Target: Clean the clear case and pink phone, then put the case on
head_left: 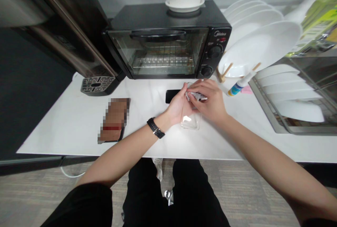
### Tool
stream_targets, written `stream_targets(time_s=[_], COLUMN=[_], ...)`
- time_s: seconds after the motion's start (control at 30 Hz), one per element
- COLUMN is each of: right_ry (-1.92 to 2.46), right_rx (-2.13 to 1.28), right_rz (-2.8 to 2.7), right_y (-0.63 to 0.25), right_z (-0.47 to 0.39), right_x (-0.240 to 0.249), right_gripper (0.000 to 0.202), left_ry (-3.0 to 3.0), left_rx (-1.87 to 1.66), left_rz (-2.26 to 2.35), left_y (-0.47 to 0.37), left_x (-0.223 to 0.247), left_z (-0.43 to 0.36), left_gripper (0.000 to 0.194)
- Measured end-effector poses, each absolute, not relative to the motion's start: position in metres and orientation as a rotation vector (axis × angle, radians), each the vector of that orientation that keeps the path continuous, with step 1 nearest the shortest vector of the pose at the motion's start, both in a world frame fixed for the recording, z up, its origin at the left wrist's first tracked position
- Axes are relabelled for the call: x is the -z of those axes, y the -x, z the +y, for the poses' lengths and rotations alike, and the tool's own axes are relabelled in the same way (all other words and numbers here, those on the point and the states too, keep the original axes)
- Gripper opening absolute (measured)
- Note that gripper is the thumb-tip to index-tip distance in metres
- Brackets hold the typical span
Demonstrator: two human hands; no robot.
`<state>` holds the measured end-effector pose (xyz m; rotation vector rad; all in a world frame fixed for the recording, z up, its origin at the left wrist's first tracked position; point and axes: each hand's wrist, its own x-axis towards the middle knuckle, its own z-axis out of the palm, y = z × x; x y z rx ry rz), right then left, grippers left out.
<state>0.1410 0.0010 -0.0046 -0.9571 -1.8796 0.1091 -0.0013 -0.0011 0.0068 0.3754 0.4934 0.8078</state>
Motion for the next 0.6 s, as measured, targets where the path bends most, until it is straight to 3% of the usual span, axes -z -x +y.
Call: stream_targets(time_s=[0.4, 0.6], right_ry=[0.613, 0.712], right_rx=[-0.301, -0.142], right_rz=[-2.220, -2.289], right_y=[-0.134, -0.146], right_z=[-0.004, 0.001], right_x=[0.006, -0.001], right_gripper=[0.010, 0.009], left_ry=[-0.517, -0.492], left_rx=[-1.279, -1.261], left_rz=[0.543, 0.562], left_y=[0.026, 0.024], left_x=[-0.015, -0.019], left_z=[0.015, 0.014], left_gripper=[0.063, 0.062])
